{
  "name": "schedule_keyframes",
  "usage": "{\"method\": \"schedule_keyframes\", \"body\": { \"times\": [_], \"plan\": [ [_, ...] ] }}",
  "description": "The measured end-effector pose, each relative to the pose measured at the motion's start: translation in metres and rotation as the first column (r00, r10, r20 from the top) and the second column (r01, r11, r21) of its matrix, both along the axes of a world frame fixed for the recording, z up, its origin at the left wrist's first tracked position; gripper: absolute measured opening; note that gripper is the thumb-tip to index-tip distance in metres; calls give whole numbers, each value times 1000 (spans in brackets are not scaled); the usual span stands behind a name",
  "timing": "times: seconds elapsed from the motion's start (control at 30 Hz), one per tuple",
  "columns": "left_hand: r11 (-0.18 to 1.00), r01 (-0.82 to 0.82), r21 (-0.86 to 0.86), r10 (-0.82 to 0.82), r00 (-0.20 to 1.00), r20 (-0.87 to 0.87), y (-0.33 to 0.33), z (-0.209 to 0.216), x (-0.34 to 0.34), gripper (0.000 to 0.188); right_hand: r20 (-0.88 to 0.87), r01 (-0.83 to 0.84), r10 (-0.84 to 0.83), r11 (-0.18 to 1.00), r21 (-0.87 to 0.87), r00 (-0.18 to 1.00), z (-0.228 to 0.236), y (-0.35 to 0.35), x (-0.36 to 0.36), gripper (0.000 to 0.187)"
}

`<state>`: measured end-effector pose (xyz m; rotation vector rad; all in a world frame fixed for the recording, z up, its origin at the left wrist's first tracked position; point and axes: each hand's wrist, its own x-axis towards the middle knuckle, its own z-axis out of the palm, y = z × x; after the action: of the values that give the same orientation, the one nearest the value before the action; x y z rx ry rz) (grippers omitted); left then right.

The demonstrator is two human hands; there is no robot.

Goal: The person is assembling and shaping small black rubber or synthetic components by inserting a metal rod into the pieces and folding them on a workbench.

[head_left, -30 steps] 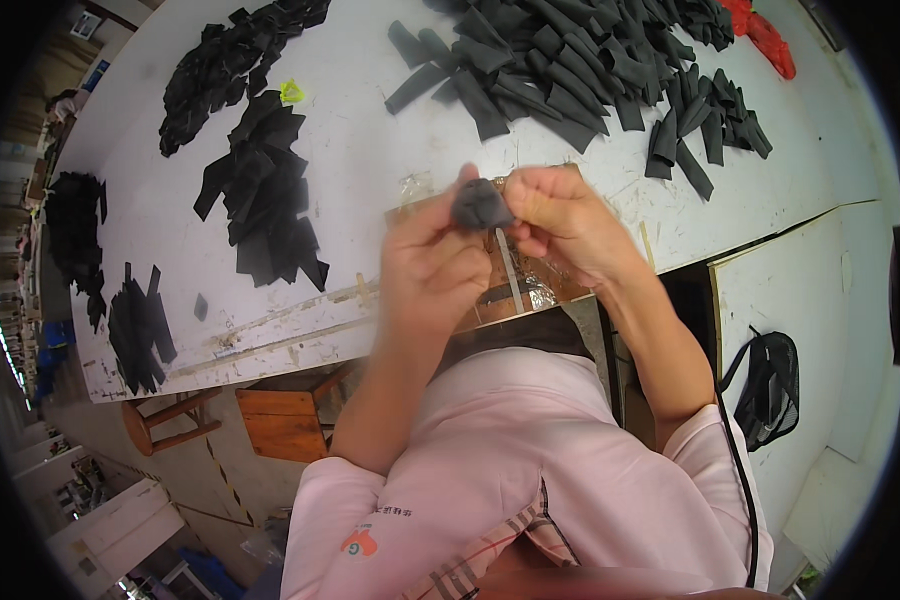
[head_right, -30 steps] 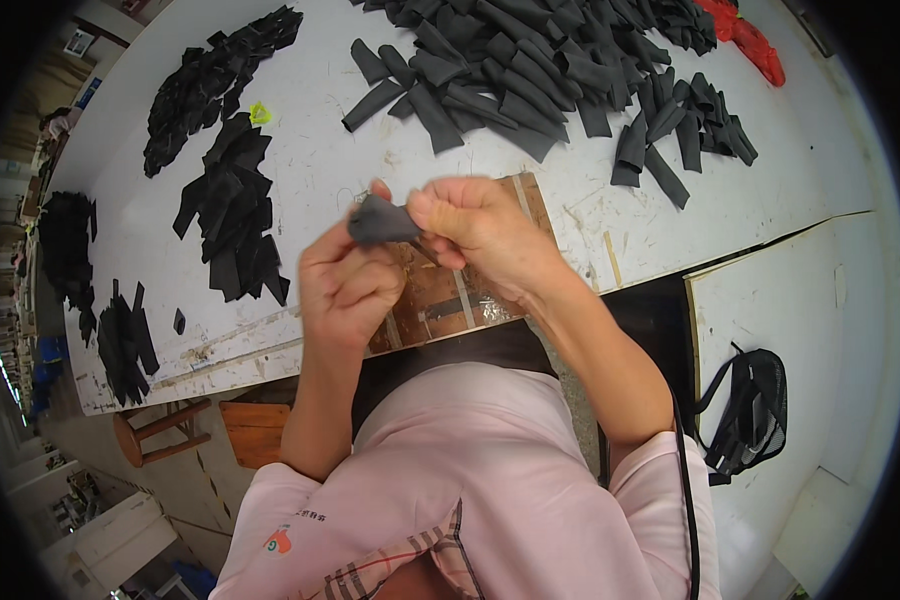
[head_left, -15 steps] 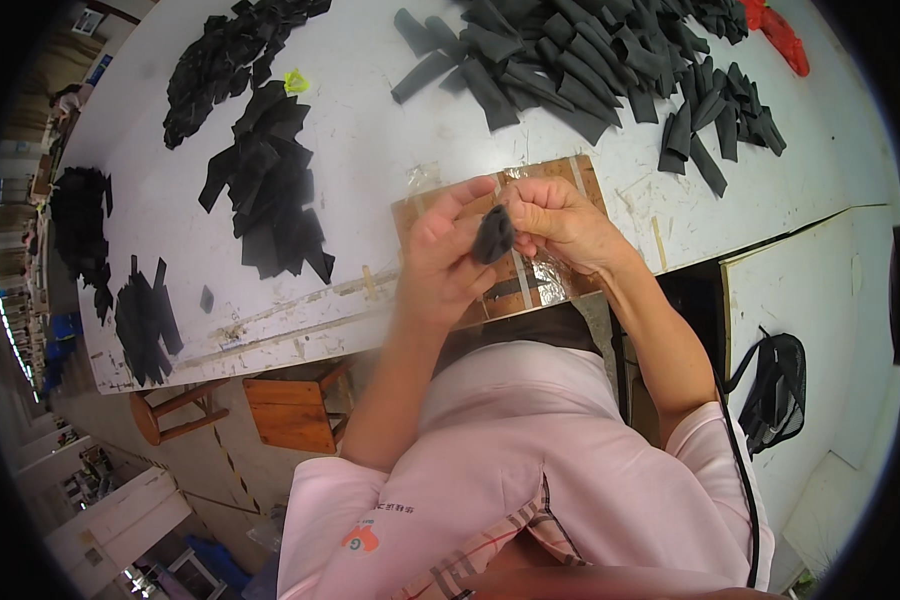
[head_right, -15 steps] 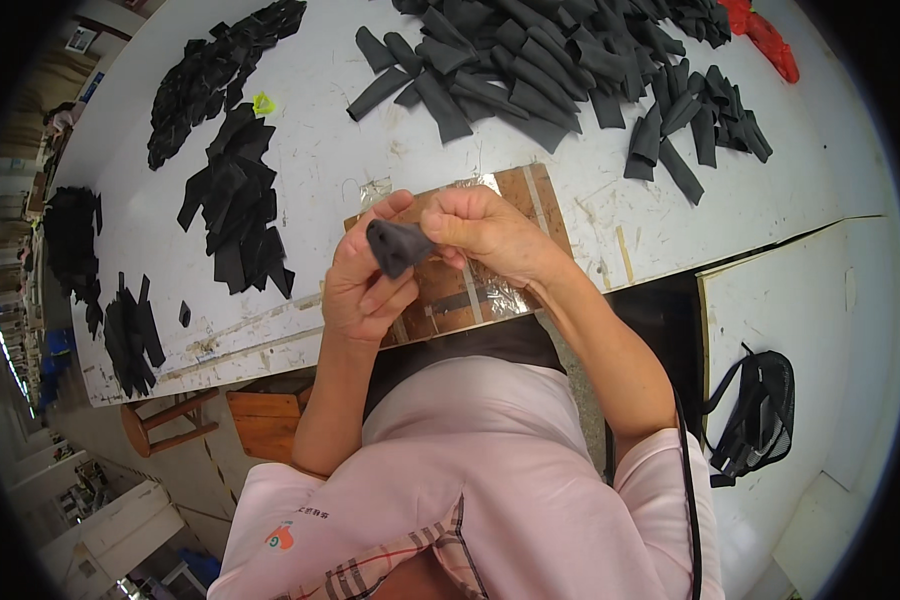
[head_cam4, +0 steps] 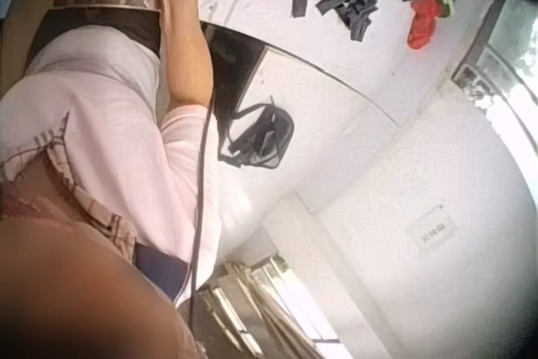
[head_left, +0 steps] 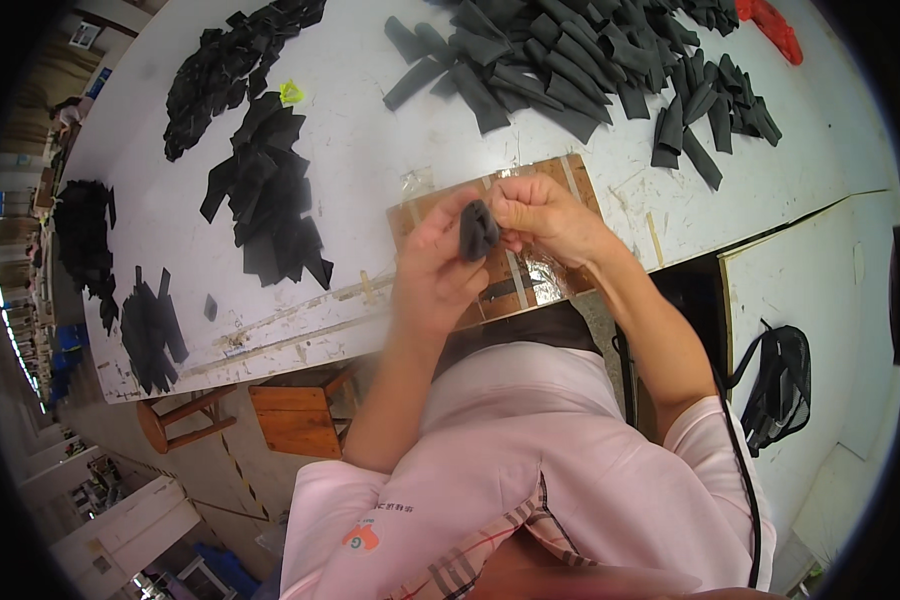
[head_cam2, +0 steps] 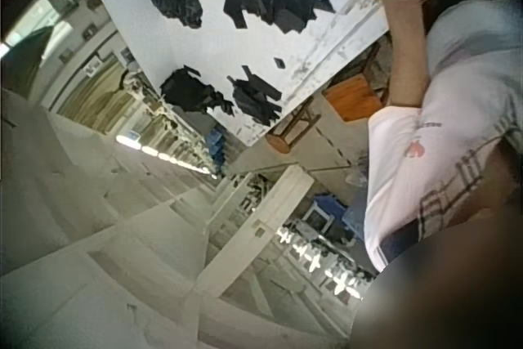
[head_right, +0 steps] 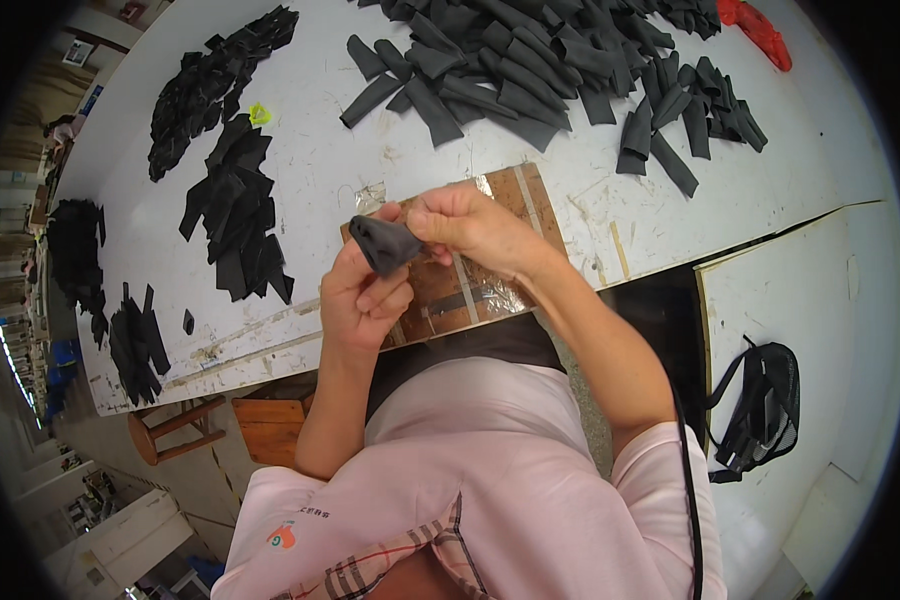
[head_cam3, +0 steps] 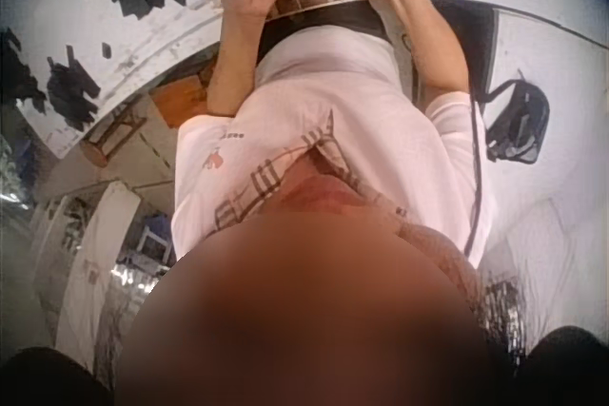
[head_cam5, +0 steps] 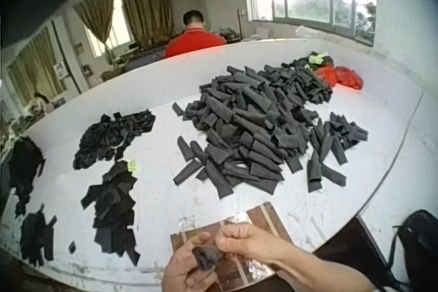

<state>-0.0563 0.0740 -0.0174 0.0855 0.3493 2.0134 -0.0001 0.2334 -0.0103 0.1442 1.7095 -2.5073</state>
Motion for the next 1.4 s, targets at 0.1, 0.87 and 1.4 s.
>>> {"method": "schedule_keyframes", "body": {
  "times": [0.1, 0.87, 1.4],
  "plan": [
    [910, -310, -273, 109, 817, -566, 7, 24, 8, 41, 1, 65, -66, 985, -159, 998, -8, 0, 3, 22],
    [906, -422, -45, 144, 406, -903, 21, 52, -1, 9, -532, 473, 93, 348, 810, 842, 20, -9, 18, 12],
    [865, -422, -271, -220, 166, -961, 23, 70, -4, 8, -547, 476, 0, 491, 730, 837, -5, -12, 17, 22]
  ]
}}
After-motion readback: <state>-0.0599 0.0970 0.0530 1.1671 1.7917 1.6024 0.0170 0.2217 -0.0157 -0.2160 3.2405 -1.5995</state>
